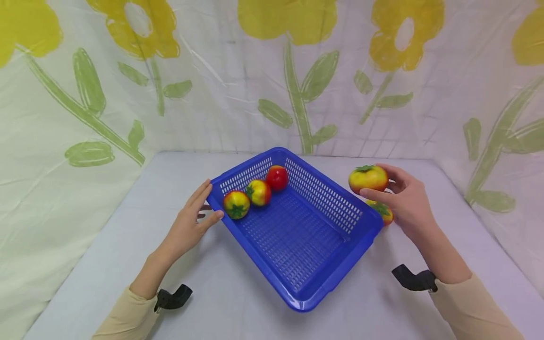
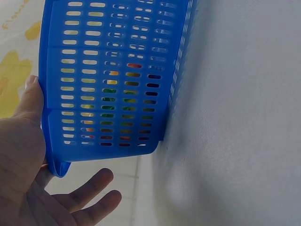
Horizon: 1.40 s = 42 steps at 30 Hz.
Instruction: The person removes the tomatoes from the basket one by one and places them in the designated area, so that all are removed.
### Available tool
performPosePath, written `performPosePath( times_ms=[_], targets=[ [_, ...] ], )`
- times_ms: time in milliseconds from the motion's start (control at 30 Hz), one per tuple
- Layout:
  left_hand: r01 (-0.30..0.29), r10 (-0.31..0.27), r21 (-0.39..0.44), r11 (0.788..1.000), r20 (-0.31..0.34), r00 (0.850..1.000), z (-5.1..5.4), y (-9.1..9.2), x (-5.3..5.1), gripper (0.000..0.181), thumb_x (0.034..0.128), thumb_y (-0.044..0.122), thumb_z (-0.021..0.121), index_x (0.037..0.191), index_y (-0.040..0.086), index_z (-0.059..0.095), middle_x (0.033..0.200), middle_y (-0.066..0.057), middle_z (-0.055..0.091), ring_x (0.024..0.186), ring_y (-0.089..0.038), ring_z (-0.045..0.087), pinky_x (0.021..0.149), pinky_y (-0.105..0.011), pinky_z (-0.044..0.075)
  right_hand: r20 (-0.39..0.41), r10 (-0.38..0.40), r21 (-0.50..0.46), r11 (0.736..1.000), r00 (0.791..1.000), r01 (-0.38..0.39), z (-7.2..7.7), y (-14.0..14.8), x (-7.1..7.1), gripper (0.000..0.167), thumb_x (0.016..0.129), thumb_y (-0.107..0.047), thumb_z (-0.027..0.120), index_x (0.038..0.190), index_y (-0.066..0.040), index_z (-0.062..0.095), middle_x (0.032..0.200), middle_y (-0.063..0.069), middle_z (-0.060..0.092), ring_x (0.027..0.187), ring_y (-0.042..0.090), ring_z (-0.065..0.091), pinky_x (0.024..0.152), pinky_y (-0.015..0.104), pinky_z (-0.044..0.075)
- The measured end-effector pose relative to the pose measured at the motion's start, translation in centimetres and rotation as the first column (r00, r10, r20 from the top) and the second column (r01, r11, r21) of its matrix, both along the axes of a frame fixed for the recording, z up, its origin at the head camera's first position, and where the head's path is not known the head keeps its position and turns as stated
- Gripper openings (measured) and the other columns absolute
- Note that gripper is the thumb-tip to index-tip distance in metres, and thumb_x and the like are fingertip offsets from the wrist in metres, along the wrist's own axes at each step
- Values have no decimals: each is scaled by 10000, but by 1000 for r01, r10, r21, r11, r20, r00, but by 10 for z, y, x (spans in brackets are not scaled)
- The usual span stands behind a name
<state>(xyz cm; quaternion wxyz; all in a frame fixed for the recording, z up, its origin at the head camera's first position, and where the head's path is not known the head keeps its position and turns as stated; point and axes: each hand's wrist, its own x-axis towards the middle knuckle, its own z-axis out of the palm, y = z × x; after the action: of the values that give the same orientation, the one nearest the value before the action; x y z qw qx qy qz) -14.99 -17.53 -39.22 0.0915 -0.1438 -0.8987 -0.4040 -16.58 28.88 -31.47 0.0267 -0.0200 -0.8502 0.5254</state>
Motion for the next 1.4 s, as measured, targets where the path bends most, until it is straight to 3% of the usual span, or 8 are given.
performPosePath(
  times_ms=[200,367,667,967,1100,1233,1367,1400],
  targets=[
    [3,-3,4,1000,-5,1000,-2,0,-1,837,940,490,612,1573,99,229,1631,9,121,1157,-305,542,893,-468,516,-19,-29,7,1000,999,29,-10,13,2,791,850,-364,774,1527,-251,381,1489,41,375,1372,265,372,912,145,435],
    [4,-4,7,1000,-3,1000,-2,0,-1,832,943,479,617,1571,93,231,1631,5,122,1153,-306,543,895,-475,513,-38,-28,-140,990,999,22,-18,24,4,729,868,-217,778,1502,-212,417,1443,44,386,1265,180,424,821,77,440],
    [-3,3,7,1000,12,1000,-2,-1,1,833,946,474,615,1573,91,222,1632,5,114,1157,-316,538,901,-481,508,-92,26,-391,919,995,-60,-27,44,7,659,889,10,711,1473,-126,438,1412,49,393,1147,84,490,841,89,441],
    [-7,7,11,1000,12,1000,-2,-2,1,833,946,476,617,1573,96,223,1632,6,115,1159,-330,536,898,-484,509,-192,31,-508,852,981,-126,-37,65,5,606,894,132,629,1444,-66,468,1349,12,456,1105,91,533,881,123,446],
    [-6,5,11,1000,13,1000,-2,-1,1,835,943,475,621,1573,95,226,1632,4,115,1158,-333,537,897,-486,510,-184,-12,-545,834,983,-92,-41,78,4,602,889,136,633,1435,-70,488,1335,4,464,1084,85,541,860,128,462],
    [-4,4,11,1000,15,1000,-3,0,0,834,942,475,622,1573,96,229,1632,6,114,1160,-327,536,896,-489,510,-151,-73,-550,835,986,-22,-46,91,3,602,887,99,661,1430,-107,500,1302,-29,467,1078,59,513,818,114,474],
    [-4,4,8,1000,9,1000,-3,0,0,828,947,465,622,1572,92,228,1632,2,116,1154,-330,540,893,-491,511,-123,-113,-594,805,986,18,-51,105,1,554,888,85,665,1381,-141,552,1260,-28,487,1053,53,523,797,123,489],
    [-4,4,10,1000,7,1000,-3,0,0,826,947,462,623,1572,92,228,1632,3,117,1152,-331,541,891,-490,512,-118,-113,-627,779,987,15,-53,109,1,529,891,94,654,1360,-136,571,1259,-16,486,1045,58,539,796,139,499]
  ],
)
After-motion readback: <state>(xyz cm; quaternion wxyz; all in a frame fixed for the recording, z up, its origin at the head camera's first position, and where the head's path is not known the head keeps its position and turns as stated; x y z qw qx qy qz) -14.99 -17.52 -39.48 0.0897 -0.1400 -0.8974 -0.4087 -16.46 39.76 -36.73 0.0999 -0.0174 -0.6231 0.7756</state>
